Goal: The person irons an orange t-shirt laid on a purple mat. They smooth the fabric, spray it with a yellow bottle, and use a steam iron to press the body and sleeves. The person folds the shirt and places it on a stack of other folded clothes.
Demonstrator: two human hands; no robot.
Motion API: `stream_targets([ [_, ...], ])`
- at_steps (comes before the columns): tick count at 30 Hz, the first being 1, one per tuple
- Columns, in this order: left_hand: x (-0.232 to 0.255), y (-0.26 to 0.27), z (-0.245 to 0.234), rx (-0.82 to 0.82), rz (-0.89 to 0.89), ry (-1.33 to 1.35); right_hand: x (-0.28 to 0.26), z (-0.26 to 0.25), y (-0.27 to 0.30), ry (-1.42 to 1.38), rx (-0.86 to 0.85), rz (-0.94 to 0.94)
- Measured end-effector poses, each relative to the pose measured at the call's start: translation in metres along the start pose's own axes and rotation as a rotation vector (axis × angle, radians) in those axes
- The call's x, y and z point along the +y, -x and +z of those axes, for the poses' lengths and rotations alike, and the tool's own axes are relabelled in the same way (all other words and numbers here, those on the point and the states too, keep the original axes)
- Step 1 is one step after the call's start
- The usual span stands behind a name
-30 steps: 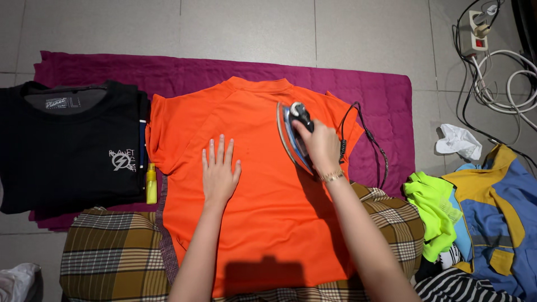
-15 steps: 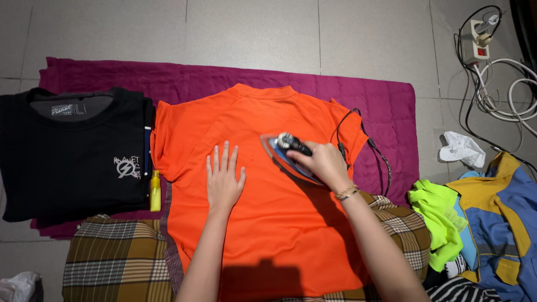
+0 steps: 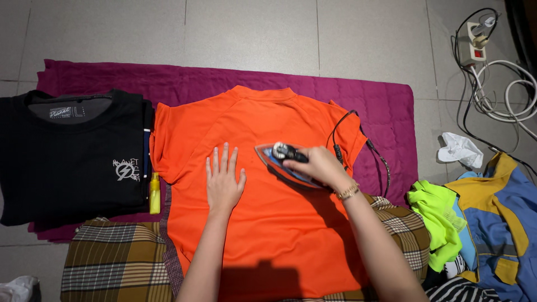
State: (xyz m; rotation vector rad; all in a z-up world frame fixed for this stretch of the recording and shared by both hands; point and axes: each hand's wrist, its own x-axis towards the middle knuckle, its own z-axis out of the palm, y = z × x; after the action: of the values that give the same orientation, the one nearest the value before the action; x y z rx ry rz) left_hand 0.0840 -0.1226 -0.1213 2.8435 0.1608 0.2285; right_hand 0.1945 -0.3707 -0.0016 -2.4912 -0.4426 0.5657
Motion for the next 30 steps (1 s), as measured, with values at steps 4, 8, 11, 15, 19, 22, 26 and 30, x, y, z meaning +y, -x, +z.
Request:
stream_targets([
  [4,0.000,-0.001,0.000,-0.001,-0.003,0.006,-0.007,0.005,0.008,0.073,0.182,-0.006],
  [8,0.000,-0.001,0.002,-0.008,-0.004,-0.015,-0.016,0.011,-0.016,0.112,0.351,0.242],
  [11,0.000,-0.002,0.001,-0.002,-0.002,-0.023,-0.026,0.011,-0.041,-0.003,0.404,0.377],
  [15,0.000,0.001,0.003,0.017,0.009,-0.023,-0.016,0.006,-0.036,-0.049,0.288,0.229],
  [19,-0.002,0.002,0.004,0.023,0.024,-0.009,-0.009,0.005,0.004,-0.061,-0.013,0.111],
  [22,-0.004,0.002,0.006,0.019,0.023,-0.014,-0.004,0.006,0.033,0.033,-0.101,-0.035],
  [26,-0.003,0.002,0.006,0.022,0.025,-0.004,0.000,0.012,0.051,0.141,0.083,-0.043],
  [30,-0.003,0.003,0.008,0.023,0.033,-0.003,-0.003,0.022,0.037,0.101,0.303,0.224],
])
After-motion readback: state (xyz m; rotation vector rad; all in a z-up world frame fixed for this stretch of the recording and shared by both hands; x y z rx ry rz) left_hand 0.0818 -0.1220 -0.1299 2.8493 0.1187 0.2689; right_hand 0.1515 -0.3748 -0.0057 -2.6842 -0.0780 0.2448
